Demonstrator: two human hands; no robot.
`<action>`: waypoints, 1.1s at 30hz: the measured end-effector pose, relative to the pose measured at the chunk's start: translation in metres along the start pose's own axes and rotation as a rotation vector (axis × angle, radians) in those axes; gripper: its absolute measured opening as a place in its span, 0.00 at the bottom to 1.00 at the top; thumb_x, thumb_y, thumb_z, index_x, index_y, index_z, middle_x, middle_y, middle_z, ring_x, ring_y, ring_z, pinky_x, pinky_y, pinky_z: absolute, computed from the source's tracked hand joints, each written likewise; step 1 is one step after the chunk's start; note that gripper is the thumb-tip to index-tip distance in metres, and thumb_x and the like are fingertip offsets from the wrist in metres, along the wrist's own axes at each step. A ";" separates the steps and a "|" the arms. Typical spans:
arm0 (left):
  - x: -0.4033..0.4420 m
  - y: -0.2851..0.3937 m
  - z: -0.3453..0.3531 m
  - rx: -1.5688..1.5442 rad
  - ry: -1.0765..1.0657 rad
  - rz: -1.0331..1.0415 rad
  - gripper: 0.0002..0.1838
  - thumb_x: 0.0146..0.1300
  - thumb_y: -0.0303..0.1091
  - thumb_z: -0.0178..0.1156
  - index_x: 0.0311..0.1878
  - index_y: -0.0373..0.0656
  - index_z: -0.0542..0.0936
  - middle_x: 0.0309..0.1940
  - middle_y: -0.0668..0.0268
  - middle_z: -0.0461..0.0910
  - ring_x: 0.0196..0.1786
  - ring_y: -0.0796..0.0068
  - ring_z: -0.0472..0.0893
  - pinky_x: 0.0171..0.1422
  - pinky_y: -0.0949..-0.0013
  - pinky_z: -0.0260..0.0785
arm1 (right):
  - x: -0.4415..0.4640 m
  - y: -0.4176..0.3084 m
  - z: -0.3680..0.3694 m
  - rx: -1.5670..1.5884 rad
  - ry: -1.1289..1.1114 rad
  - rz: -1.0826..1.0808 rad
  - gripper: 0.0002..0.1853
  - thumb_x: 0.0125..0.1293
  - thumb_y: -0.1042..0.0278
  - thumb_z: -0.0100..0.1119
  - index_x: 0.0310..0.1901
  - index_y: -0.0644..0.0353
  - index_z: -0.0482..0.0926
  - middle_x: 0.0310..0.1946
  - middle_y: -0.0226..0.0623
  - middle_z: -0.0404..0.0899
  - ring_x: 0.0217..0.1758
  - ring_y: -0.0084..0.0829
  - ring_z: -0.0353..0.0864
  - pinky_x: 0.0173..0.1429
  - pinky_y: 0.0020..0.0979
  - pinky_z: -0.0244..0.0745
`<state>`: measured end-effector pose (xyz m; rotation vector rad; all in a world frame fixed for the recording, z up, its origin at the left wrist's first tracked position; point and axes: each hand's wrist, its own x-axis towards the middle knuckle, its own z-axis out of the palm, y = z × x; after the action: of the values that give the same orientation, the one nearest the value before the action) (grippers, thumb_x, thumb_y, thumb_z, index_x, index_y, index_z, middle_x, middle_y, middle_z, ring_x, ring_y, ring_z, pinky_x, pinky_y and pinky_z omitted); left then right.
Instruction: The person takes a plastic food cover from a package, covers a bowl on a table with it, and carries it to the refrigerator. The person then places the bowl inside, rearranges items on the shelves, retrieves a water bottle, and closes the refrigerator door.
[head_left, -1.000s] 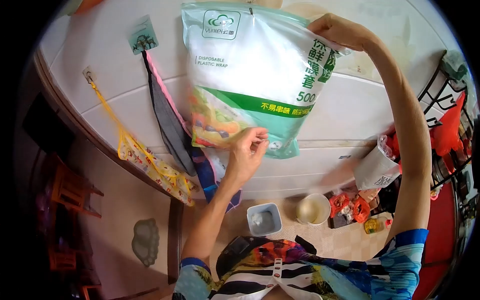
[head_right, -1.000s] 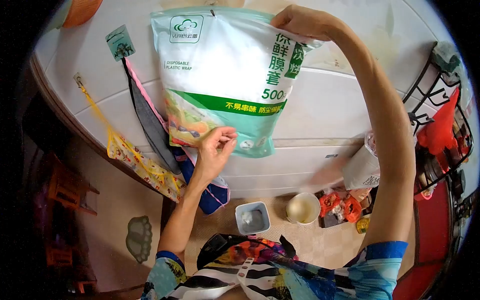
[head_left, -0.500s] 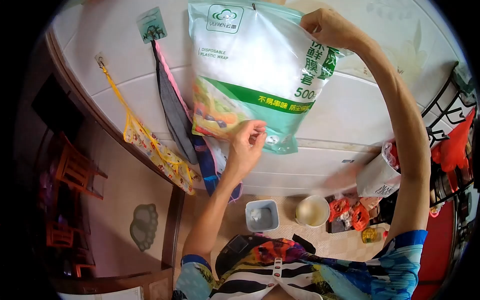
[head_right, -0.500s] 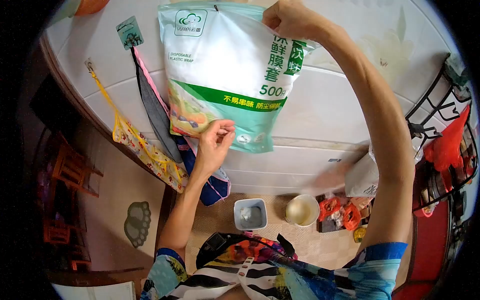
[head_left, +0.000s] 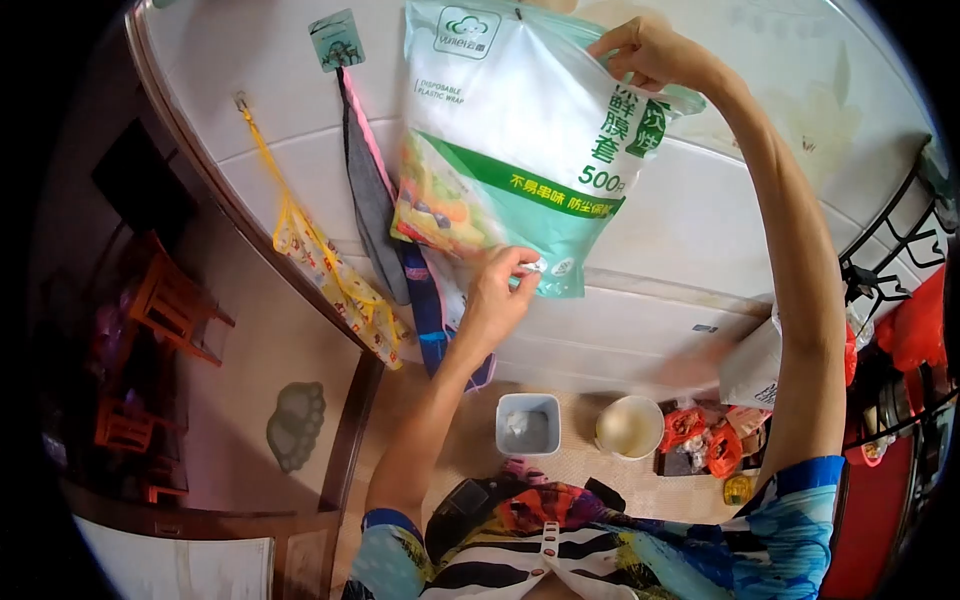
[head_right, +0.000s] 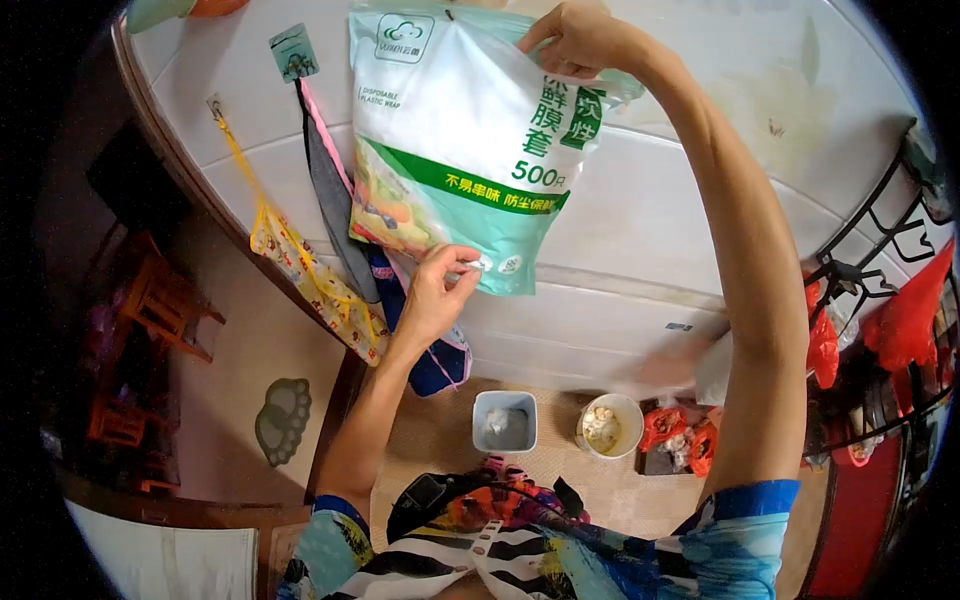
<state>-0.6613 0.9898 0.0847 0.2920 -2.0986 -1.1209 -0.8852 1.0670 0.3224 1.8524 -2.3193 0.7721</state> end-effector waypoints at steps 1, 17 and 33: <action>-0.006 0.002 -0.001 0.004 -0.022 -0.021 0.11 0.52 0.25 0.57 0.40 0.36 0.75 0.38 0.63 0.74 0.37 0.74 0.77 0.34 0.75 0.69 | 0.000 -0.003 0.001 0.015 -0.020 0.072 0.21 0.47 0.84 0.53 0.44 0.54 0.80 0.27 0.33 0.80 0.24 0.23 0.77 0.29 0.22 0.76; -0.069 -0.046 -0.118 -0.001 -0.090 -0.058 0.09 0.51 0.23 0.56 0.37 0.37 0.75 0.33 0.60 0.74 0.32 0.68 0.77 0.35 0.71 0.69 | 0.009 -0.006 0.009 -0.563 0.380 -0.170 0.09 0.57 0.70 0.53 0.37 0.61 0.78 0.27 0.42 0.79 0.29 0.37 0.79 0.34 0.31 0.73; -0.059 -0.067 -0.188 -0.087 -0.167 -0.099 0.09 0.53 0.24 0.55 0.38 0.35 0.74 0.34 0.61 0.75 0.33 0.72 0.76 0.37 0.72 0.68 | 0.013 0.020 -0.003 0.181 0.863 0.150 0.12 0.63 0.61 0.51 0.41 0.61 0.75 0.30 0.31 0.78 0.30 0.20 0.74 0.37 0.21 0.70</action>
<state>-0.4978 0.8614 0.0688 0.2719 -2.1929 -1.3314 -0.9079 1.0595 0.3226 1.0411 -1.8459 1.4688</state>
